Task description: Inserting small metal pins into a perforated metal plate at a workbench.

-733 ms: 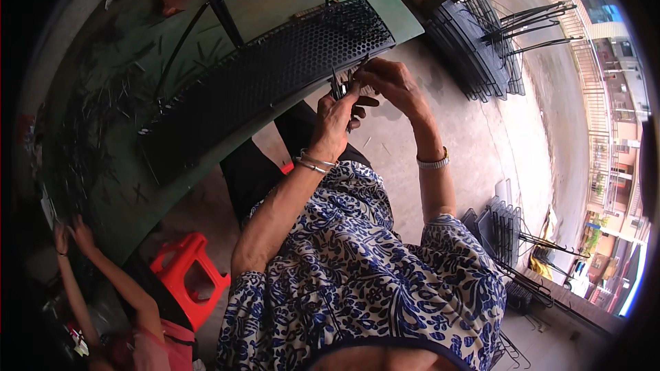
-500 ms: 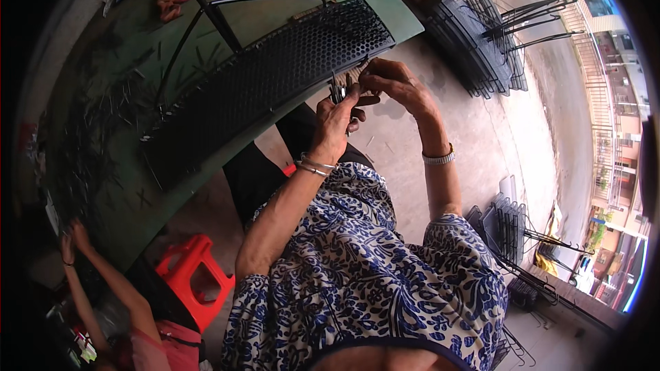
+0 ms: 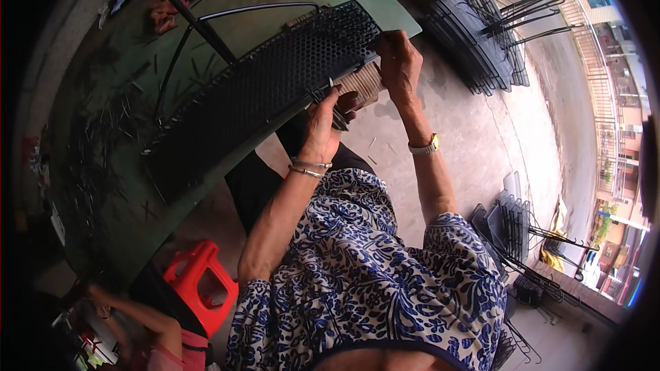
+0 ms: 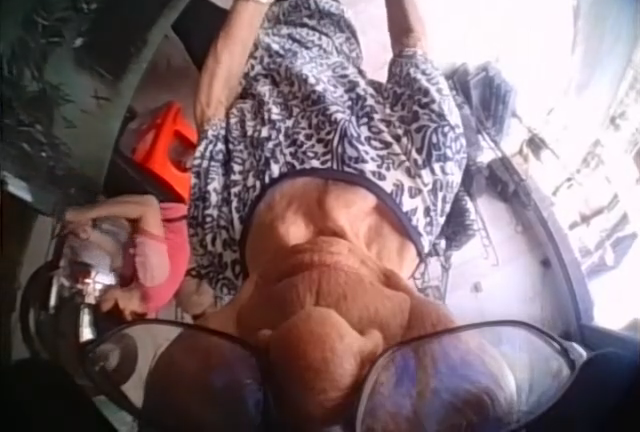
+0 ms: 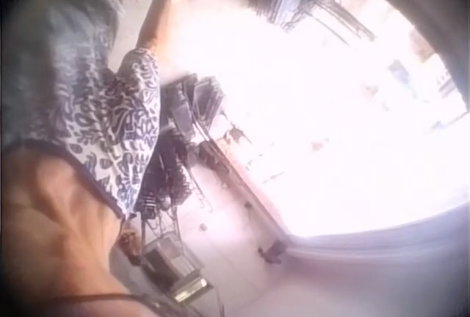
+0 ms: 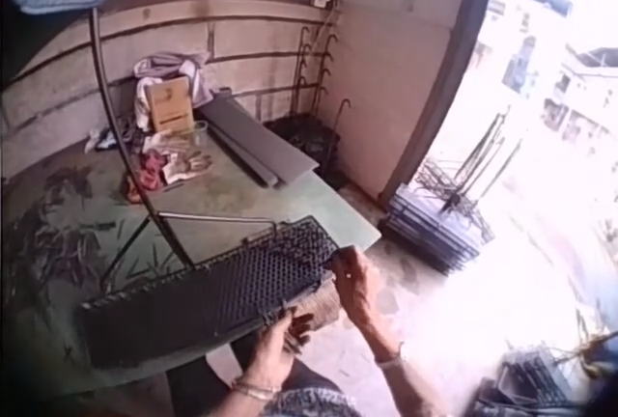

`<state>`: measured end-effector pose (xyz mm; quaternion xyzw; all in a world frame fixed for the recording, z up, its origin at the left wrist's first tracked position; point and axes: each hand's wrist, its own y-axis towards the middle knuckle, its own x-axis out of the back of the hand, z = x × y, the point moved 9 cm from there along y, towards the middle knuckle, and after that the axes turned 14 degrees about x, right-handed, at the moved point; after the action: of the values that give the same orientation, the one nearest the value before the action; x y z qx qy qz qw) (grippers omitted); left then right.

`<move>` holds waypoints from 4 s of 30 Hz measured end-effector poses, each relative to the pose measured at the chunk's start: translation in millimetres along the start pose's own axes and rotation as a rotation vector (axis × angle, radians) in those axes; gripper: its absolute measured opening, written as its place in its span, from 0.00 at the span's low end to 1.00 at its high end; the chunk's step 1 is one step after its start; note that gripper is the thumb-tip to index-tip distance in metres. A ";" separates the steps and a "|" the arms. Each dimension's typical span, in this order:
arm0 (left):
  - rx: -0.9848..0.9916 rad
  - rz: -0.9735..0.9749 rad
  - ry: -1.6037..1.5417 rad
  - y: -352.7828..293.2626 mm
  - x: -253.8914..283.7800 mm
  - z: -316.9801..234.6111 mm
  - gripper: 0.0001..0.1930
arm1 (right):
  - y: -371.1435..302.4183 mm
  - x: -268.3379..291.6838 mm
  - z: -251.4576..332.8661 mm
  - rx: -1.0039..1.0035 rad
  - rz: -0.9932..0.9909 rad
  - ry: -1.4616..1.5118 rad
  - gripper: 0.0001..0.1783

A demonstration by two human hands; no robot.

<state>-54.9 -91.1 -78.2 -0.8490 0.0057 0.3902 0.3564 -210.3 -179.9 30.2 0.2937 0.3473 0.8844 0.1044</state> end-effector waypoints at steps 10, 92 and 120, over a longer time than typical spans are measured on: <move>0.096 -0.037 -0.082 -13.1 -8.1 5.0 0.08 | -0.3 -12.7 3.5 0.059 0.126 -0.204 0.04; 0.175 0.165 -0.027 -13.9 -24.9 21.0 0.12 | -6.3 -23.1 14.9 0.100 0.183 -0.248 0.04; 0.131 0.146 0.209 -28.9 -30.8 19.4 0.15 | -6.5 -6.3 39.0 0.074 0.219 -0.333 0.13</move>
<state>-80.8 -66.0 -48.9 -0.8573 0.1301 0.3232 0.3789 -182.2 -155.9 45.8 0.4755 0.3235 0.8164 0.0526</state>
